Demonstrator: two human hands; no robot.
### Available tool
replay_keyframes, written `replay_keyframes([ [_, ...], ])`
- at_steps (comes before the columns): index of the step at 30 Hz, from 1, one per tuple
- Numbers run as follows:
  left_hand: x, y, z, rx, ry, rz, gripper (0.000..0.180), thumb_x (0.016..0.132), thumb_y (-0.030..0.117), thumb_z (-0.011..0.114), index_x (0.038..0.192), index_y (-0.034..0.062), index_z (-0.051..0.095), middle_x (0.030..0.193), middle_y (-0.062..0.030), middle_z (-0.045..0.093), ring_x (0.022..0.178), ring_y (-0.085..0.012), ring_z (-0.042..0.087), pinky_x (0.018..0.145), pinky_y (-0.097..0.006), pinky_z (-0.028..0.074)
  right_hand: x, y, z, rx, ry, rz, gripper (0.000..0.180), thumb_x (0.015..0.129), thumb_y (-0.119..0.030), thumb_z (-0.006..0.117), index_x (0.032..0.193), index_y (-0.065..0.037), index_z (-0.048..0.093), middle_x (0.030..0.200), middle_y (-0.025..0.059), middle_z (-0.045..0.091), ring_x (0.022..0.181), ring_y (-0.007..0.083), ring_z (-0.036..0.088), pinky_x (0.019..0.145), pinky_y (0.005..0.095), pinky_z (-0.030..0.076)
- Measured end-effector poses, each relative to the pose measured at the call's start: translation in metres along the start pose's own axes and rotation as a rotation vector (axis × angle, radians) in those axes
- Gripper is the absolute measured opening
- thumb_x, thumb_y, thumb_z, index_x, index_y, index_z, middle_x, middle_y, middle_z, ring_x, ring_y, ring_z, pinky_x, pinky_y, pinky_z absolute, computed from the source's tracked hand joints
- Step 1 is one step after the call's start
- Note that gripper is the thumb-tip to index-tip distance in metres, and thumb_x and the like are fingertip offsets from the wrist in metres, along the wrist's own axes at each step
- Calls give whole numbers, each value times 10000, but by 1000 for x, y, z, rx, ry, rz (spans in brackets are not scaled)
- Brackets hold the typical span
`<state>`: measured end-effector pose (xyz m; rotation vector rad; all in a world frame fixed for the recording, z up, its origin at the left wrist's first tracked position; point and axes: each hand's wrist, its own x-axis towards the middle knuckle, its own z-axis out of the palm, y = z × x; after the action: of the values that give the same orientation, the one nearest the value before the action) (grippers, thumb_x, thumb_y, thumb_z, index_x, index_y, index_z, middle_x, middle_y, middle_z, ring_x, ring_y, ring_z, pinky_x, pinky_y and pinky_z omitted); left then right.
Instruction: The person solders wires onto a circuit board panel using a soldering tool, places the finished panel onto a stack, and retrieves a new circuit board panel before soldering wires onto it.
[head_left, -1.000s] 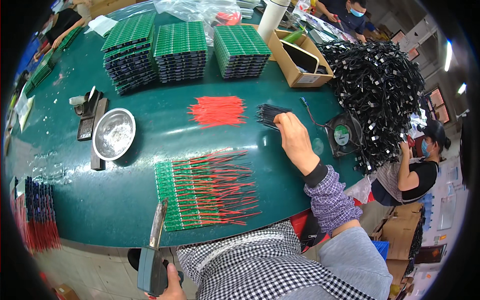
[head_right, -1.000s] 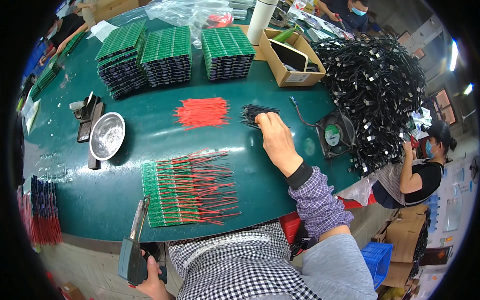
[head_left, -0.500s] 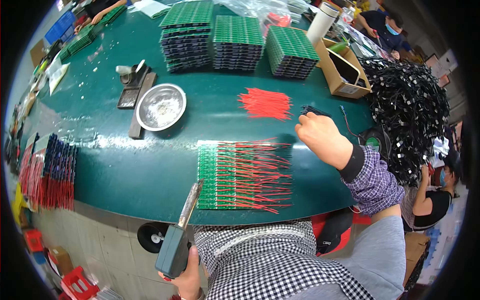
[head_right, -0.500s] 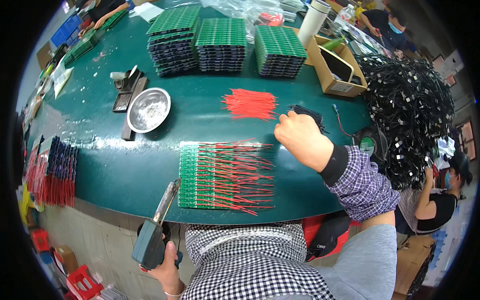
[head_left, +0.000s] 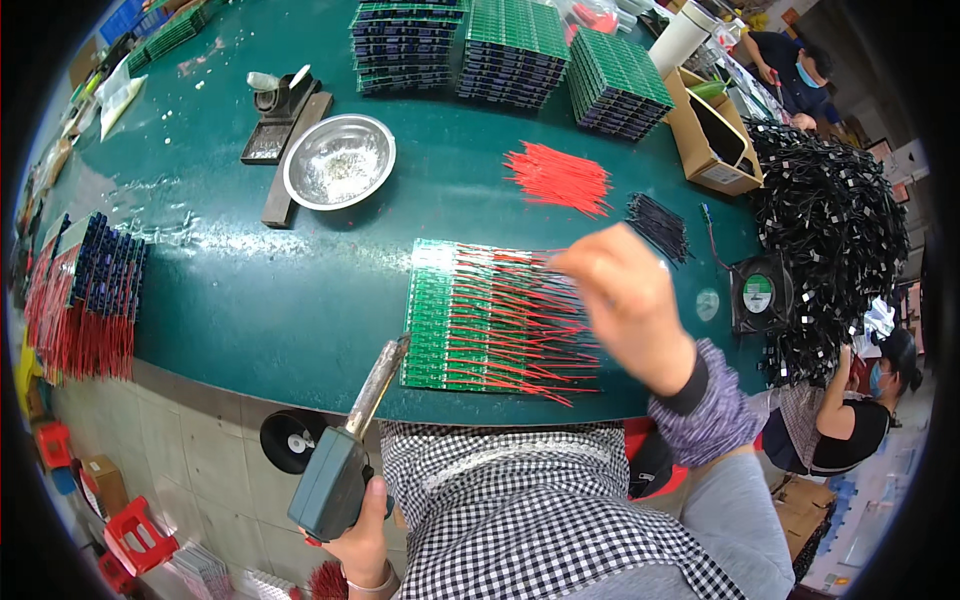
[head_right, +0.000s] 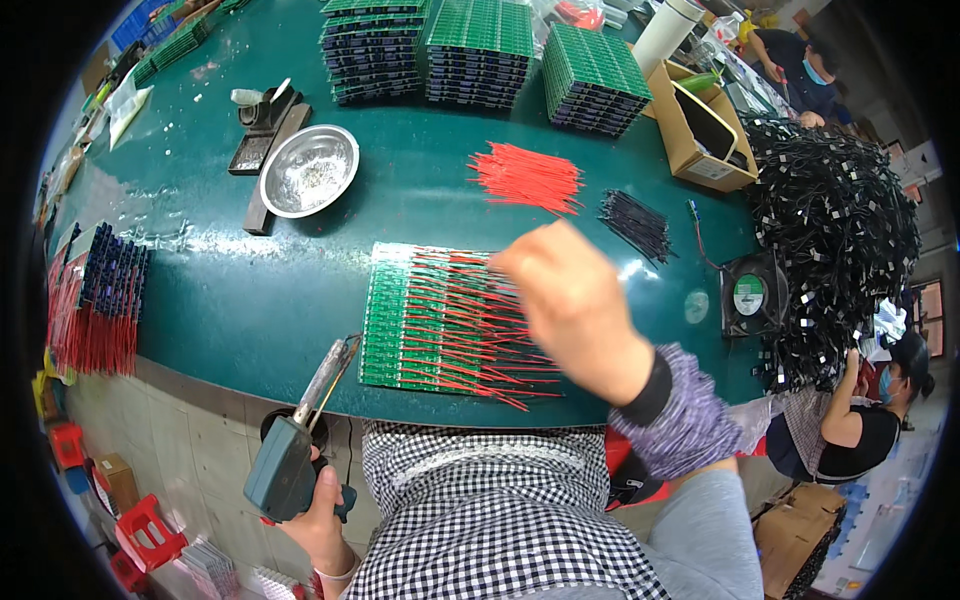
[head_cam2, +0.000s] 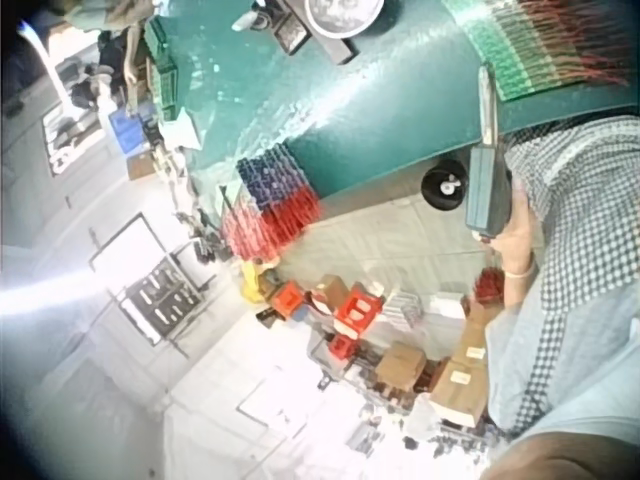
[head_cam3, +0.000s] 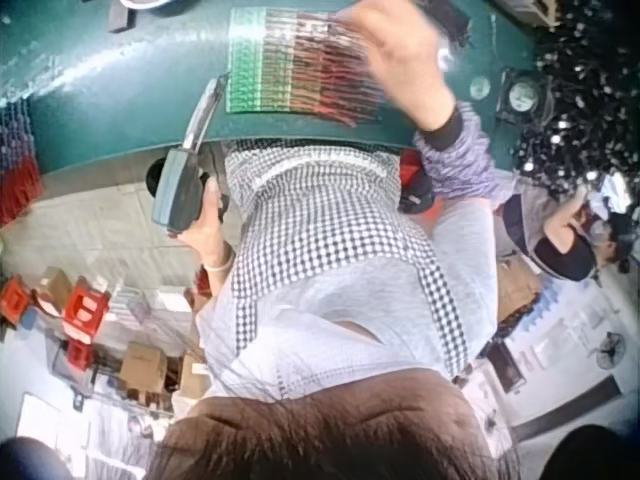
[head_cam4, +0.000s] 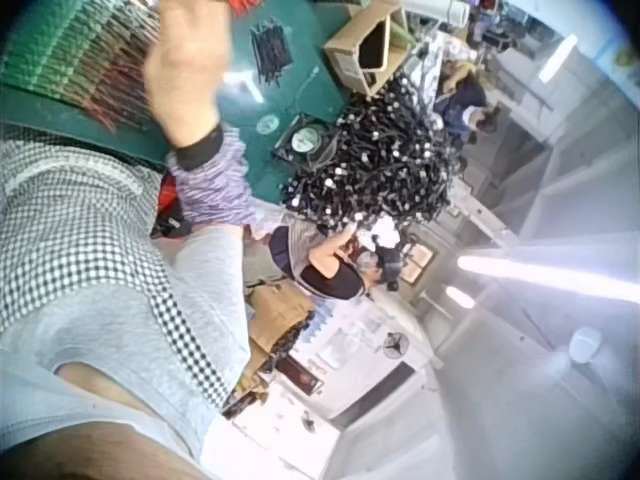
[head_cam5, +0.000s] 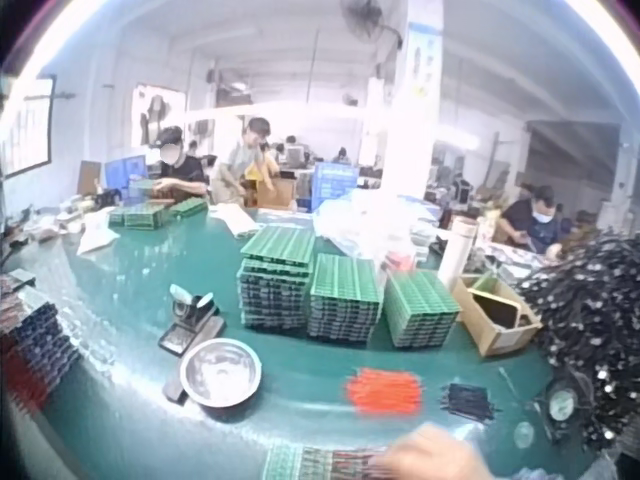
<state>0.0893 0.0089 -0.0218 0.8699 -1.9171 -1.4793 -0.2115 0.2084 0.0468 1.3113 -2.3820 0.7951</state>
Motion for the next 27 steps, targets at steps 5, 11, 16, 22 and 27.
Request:
replay_keyframes([
  [5, -4, -6, -4, 123, -73, 62, 387, 815, -89, 723, 1189, -65, 625, 1003, -138, 681, 598, -113, 580, 501, -240, 455, -27, -54, 46, 264, -3, 29, 287, 703, 51, 704, 983, -15, 703, 894, 82, 661, 800, 261, 649, 677, 369, 544],
  [11, -7, 26, 0, 21, 6, -345, 373, 735, 108, 916, 1000, -30, 693, 952, -101, 697, 780, -181, 657, 686, -327, 519, -45, -63, 74, 233, -21, 59, 287, 698, 33, 695, 981, -13, 702, 898, 74, 650, 805, 235, 647, 675, 356, 536],
  [16, -8, 15, 2, 177, -8, -125, 346, 735, 110, 899, 986, -28, 705, 869, -94, 699, 712, -187, 654, 652, -322, 514, -40, -66, 73, 181, -34, 25, 275, 691, 37, 713, 960, -17, 722, 883, 69, 680, 759, 234, 660, 629, 347, 544],
  [22, 9, 27, 9, 217, -76, -5, 257, 721, 70, 855, 911, -38, 720, 784, -108, 684, 638, -207, 646, 590, -313, 502, -38, -67, 74, 141, -59, 1, 244, 709, -6, 689, 952, -13, 714, 888, 72, 671, 762, 227, 652, 629, 342, 541],
  [27, 12, 27, 9, 216, -99, 42, 218, 713, 33, 823, 883, -53, 716, 764, -119, 678, 586, -215, 637, 541, -306, 493, -37, -68, 72, 134, -65, 1, 236, 713, -10, 688, 948, -10, 713, 890, 75, 669, 767, 229, 650, 632, 343, 540],
])
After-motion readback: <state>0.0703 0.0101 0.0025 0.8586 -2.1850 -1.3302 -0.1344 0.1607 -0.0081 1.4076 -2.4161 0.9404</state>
